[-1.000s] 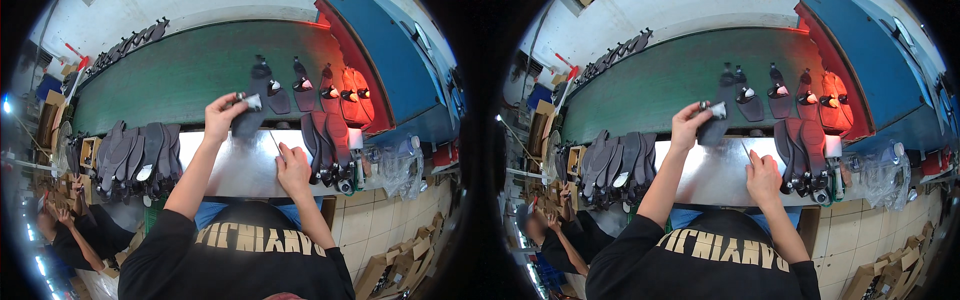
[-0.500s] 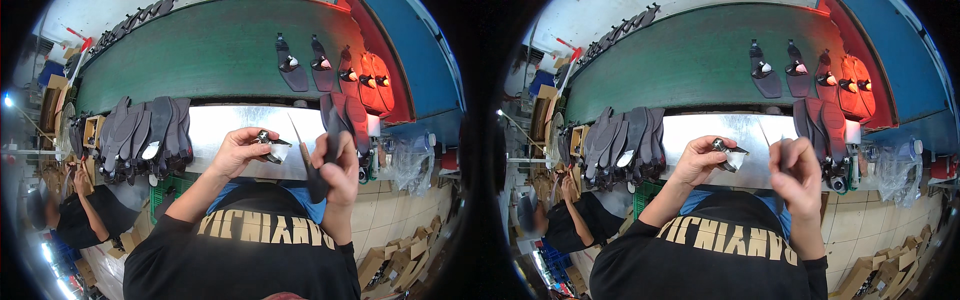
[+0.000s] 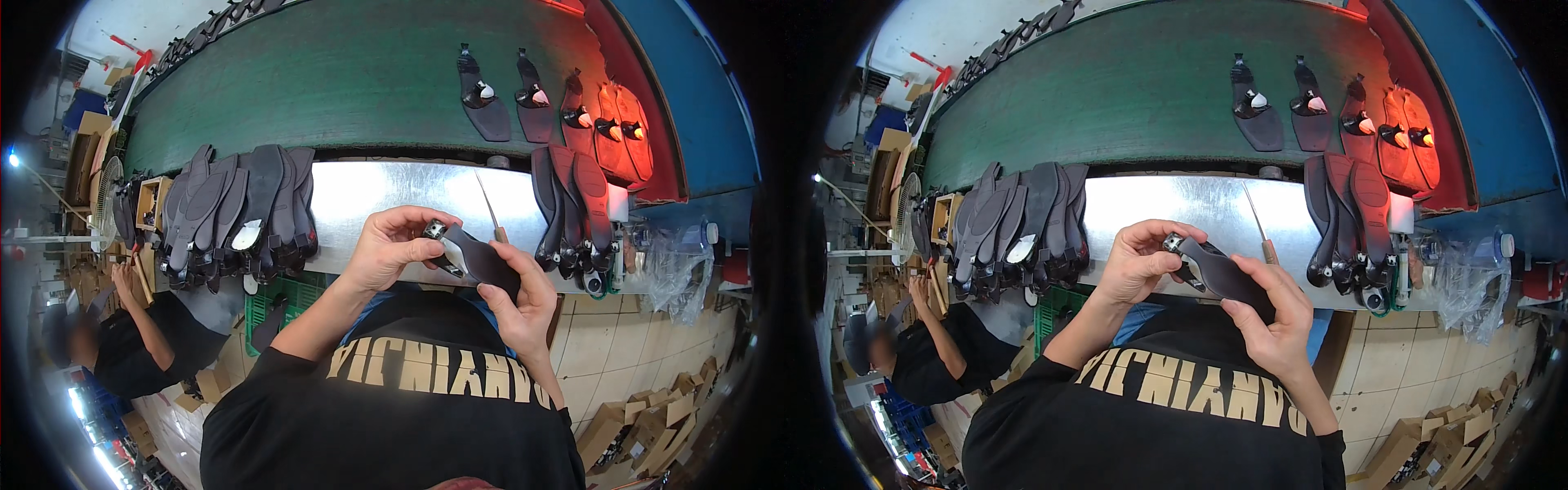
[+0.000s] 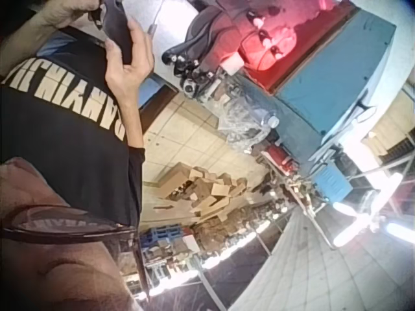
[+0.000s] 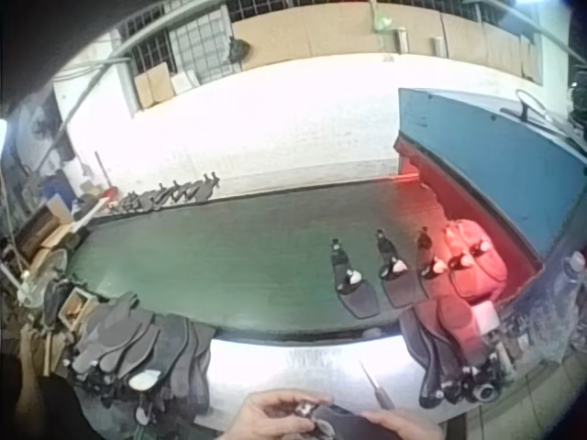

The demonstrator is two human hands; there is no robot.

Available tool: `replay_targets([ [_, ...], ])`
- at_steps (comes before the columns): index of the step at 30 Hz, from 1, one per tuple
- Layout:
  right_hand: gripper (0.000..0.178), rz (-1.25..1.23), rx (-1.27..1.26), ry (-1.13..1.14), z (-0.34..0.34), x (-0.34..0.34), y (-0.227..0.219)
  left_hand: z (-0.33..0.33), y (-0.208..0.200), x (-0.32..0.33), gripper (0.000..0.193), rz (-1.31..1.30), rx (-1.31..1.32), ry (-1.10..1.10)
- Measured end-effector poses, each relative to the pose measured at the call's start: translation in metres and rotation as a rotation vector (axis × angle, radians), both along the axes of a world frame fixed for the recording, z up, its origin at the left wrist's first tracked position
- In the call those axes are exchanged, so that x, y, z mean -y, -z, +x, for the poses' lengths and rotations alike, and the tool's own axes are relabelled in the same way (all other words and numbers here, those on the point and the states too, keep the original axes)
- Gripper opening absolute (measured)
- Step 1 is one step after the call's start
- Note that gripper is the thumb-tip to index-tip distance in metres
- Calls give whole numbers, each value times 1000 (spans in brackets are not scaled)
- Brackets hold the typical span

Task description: The person attaches small white plastic heel pieces to the back of black slipper soles using a screwdriver. They pick up a sole, align the heel piece, and tighten it with the screwdriver, repeating this process for multiple soles on a metal workbench.

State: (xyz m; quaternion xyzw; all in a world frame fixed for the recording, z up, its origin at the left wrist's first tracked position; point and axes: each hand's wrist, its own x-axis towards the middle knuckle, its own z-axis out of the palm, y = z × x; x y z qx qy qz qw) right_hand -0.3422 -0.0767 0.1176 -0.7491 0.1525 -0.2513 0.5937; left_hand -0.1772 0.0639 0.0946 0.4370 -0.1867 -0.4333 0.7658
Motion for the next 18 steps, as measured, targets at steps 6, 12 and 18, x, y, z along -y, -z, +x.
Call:
replay_targets([
  [6,38,104,31,-36,-2,-3,6,-1,-1,1,32,-2,-20,25],
  [12,37,99,33,-37,-3,-4,9,-2,-2,0,31,1,-14,22],
  [18,37,104,53,-22,-3,-5,10,-4,-3,0,32,13,2,18],
])
